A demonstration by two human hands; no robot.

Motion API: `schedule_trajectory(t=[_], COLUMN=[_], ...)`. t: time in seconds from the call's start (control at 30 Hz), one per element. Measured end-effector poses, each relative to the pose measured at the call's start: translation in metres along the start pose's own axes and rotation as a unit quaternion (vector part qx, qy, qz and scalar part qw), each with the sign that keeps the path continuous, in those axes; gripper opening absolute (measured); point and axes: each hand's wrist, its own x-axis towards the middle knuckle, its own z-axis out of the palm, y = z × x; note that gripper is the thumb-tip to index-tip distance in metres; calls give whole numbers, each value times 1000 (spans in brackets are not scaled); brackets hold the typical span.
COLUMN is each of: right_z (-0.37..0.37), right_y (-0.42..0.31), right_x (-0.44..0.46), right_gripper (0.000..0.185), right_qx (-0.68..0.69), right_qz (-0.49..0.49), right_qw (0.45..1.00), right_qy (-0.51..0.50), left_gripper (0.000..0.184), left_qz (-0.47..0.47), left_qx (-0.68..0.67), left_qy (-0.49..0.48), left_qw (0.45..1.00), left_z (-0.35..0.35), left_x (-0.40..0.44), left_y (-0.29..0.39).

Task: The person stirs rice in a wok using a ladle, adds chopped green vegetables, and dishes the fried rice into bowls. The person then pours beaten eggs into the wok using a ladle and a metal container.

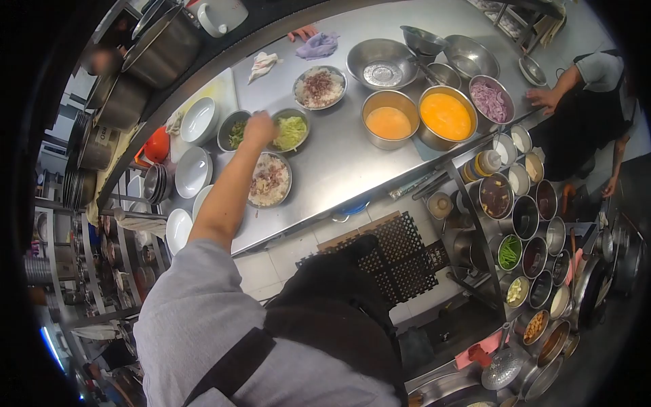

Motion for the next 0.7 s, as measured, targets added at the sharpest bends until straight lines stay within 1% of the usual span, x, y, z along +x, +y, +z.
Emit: schedule_trajectory(t=[0.03, 0.07, 0.13, 0.17, 0.23, 0.3, 0.37, 0.43, 0.47, 0.5, 0.63, 0.7], right_z=[-1, -2, -2, -2, -3, -4, -5, -7, -7, -7, -6, -6], right_y=[2, 3, 4, 4, 6, 8, 10, 12, 13, 13, 15, 16], right_x=[-1, -3, -4, -6, -8, -11, -13, -14, -14, -14, -13, -12], right_gripper=[36, 36, 37, 37, 37, 37, 37, 37, 37, 38, 38, 38], right_qx=[-4, -6, -11, -13, -17, -19, -25, -30, -32, -35, -38, -38], right_qz=[2, 3, 7, 13, 23, 31, 38, 39, 39, 40, 42, 43], right_qw=[1000, 1000, 1000, 1000, 999, 999, 999, 998, 998, 998, 997, 997], right_qy=[-5, -8, -15, -16, -21, -25, -31, -41, -45, -47, -55, -60], left_gripper=[46, 46, 62, 62, 62, 61, 55, 54, 56, 56, 55, 57], left_qz=[62, 60, 8, 10, 33, 40, 15, 16, 15, 10, -4, -35], left_qx=[24, 25, -3, -4, -52, -42, -152, -191, -223, -221, -240, -261], left_qy=[-19, -26, -146, -147, -153, -155, -81, -94, -104, -104, -109, -148], left_qw=[998, 998, 989, 989, 986, 986, 985, 977, 969, 970, 965, 953], left_z=[1, 7, 17, 20, 34, 44, 47, 31, 14, 6, -7, -11], left_x=[-1, -5, -7, -3, 9, 26, 39, 51, 51, 51, 46, 38], left_y=[11, 24, 41, 41, 39, 22, 0, -23, -25, -27, -21, -12])
